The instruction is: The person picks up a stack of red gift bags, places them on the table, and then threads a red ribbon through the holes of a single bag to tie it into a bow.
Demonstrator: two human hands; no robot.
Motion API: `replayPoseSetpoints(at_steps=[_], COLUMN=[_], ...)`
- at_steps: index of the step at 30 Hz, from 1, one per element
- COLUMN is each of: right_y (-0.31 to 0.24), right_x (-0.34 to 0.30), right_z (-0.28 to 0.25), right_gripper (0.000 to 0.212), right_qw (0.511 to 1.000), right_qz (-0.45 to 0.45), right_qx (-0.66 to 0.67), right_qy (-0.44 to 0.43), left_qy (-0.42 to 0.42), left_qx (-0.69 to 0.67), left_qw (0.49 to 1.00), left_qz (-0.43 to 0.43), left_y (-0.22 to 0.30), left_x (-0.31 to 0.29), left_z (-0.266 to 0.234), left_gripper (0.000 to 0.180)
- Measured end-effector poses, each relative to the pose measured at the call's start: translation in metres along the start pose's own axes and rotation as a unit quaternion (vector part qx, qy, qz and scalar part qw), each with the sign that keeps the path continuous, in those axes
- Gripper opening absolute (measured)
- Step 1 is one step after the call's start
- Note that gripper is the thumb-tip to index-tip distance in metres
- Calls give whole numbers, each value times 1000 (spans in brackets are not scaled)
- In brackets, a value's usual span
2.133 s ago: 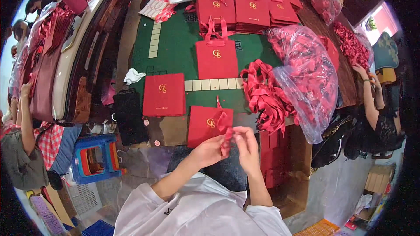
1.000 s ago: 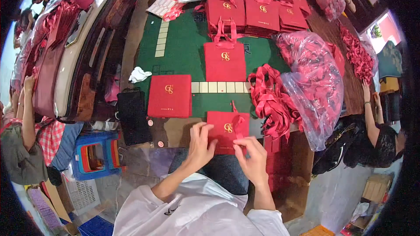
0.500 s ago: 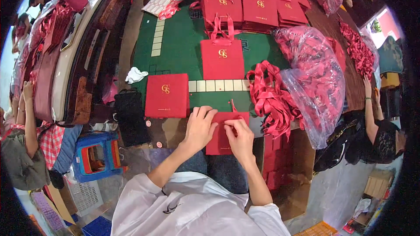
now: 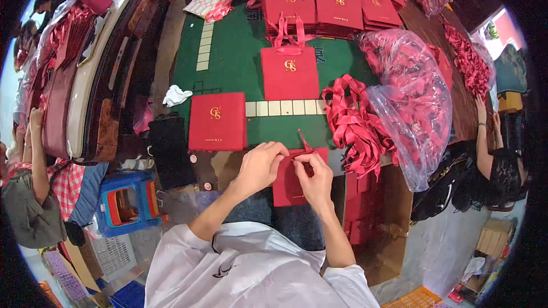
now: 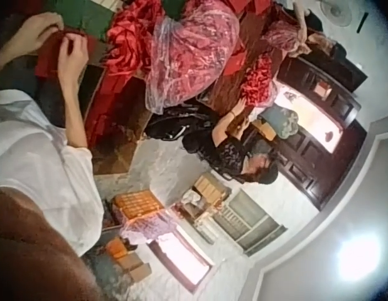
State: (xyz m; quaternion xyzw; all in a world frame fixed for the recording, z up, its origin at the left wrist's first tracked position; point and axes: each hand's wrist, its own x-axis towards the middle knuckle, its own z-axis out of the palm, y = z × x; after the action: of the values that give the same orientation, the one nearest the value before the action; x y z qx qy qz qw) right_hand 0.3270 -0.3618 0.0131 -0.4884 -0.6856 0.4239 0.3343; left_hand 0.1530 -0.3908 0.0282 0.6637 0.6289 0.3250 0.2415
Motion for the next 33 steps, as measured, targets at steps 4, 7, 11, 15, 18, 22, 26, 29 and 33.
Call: replayPoseSetpoints(at_steps=[4,7,11,15,18,22,26,29,33], right_y=[2,-4,-5,-11,-14,-13,-22,-29,-30], right_x=[-1,0,-2,-5,-7,-7,-8,-11,-11], right_z=[0,-5,-11,-17,-17,-16,-13,-11,-6], right_gripper=[9,9,8,8,6,8,8,7,8], right_qw=[1000,1000,998,998,997,997,997,996,994], right_qz=[-13,2,-56,-66,-80,-74,-53,-32,-23], right_qx=[-5,-8,-20,-18,-14,-1,-42,-70,-93], right_qy=[1,-6,-5,-12,-1,3,24,33,45], left_qy=[-38,-44,-76,-109,-103,-136,-82,-42,-4], left_qx=[-33,-70,-154,-255,-321,-283,-197,-159,-128], left_qw=[998,995,981,954,935,941,972,983,989], left_qz=[-45,-57,-95,-113,-113,-128,-103,-77,-71], left_y=[-8,-11,-8,-18,-26,-7,11,19,22], left_x=[0,0,4,3,0,2,3,1,-5], left_z=[3,5,0,4,12,4,-2,-1,7], left_gripper=[9,8,9,10,8,10,9,9,10])
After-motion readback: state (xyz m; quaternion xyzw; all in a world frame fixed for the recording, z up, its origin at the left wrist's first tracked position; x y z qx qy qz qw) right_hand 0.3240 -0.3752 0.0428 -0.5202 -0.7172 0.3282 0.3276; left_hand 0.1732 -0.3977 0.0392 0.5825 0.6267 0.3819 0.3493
